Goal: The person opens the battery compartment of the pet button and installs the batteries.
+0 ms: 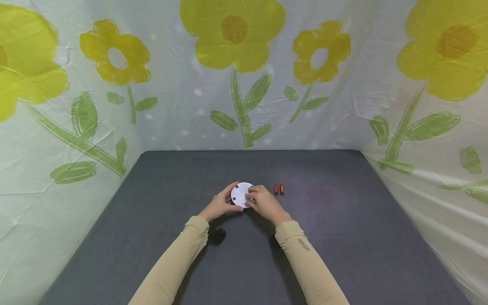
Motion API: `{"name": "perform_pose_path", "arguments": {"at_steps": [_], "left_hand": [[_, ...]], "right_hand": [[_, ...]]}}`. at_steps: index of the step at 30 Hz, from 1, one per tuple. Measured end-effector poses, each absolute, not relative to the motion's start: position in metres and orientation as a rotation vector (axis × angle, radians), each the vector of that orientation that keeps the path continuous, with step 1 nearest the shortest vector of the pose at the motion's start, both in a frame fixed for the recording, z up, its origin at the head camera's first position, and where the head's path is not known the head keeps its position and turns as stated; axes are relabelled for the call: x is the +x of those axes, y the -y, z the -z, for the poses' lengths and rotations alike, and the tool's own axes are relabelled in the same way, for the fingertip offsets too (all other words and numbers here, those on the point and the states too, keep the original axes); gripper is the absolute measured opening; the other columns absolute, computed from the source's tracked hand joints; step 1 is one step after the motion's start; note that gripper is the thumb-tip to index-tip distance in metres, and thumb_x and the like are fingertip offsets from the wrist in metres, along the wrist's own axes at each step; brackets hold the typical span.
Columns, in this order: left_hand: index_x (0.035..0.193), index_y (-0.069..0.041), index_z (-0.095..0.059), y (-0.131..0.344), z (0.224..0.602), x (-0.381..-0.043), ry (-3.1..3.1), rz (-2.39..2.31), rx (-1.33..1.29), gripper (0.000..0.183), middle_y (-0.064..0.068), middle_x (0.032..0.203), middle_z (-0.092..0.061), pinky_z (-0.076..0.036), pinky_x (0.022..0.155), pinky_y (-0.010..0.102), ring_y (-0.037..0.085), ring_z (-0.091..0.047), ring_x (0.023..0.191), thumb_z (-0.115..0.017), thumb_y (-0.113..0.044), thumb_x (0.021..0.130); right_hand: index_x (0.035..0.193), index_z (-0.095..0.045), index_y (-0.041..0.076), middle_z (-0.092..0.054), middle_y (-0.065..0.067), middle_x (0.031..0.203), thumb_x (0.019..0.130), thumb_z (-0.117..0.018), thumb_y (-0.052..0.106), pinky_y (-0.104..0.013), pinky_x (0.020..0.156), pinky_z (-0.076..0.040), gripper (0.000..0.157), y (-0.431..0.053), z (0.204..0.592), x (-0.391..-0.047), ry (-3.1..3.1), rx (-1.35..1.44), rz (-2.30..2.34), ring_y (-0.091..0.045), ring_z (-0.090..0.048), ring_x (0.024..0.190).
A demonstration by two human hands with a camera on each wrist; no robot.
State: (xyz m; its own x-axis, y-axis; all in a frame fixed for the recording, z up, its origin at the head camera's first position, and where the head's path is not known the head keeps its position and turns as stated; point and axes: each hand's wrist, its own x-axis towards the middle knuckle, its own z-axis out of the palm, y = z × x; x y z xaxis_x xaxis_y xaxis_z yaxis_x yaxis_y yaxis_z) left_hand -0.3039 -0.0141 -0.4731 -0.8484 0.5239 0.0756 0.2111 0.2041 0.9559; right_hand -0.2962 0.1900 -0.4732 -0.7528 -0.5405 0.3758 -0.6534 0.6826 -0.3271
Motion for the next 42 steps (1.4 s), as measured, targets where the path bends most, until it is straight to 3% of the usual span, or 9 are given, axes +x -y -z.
{"name": "perform_pose_path", "arguments": {"at_steps": [10,22,33,42], "left_hand": [[0.146,-0.002,-0.02,0.011,0.477,-0.308,-2.215,-1.711,0.673,0.09,0.023,0.143,-0.032,-0.043,0.093,0.031,0.027,-0.042,0.124,-0.076,-0.001,0.075],[0.147,-0.006,-0.023,0.008,0.506,-0.326,-2.269,-1.708,0.628,0.095,0.015,0.143,-0.035,-0.043,0.093,0.03,0.019,-0.045,0.122,-0.08,-0.009,0.072],[0.146,-0.001,-0.022,0.009,0.482,-0.314,-2.238,-1.698,0.654,0.09,0.022,0.143,-0.032,-0.043,0.093,0.037,0.027,-0.044,0.122,-0.077,-0.002,0.074],[0.146,-0.001,-0.021,0.01,0.471,-0.308,-2.23,-1.677,0.648,0.089,0.022,0.145,-0.028,-0.042,0.093,0.034,0.026,-0.04,0.125,-0.076,-0.002,0.075]], "right_hand": [[0.094,-0.072,0.001,-0.063,-0.018,0.108,0.081,-0.073,0.011,-0.038,0.087,-0.047,0.017,-0.189,0.469,-0.297,2.576,1.022,-0.524,-0.03,-0.055,0.102],[0.088,-0.071,0.002,-0.065,-0.017,0.1,0.081,-0.072,0.01,-0.039,0.084,-0.048,0.011,-0.189,0.469,-0.301,2.514,1.11,-0.454,-0.031,-0.057,0.095],[0.087,-0.072,0.003,-0.066,-0.015,0.098,0.081,-0.072,0.01,-0.038,0.084,-0.048,0.009,-0.19,0.466,-0.303,2.509,1.149,-0.437,-0.03,-0.058,0.095],[0.079,-0.069,0.008,-0.066,-0.009,0.091,0.082,-0.07,0.01,-0.037,0.082,-0.049,0.004,-0.188,0.468,-0.304,2.486,1.161,-0.356,-0.029,-0.057,0.094]]}}
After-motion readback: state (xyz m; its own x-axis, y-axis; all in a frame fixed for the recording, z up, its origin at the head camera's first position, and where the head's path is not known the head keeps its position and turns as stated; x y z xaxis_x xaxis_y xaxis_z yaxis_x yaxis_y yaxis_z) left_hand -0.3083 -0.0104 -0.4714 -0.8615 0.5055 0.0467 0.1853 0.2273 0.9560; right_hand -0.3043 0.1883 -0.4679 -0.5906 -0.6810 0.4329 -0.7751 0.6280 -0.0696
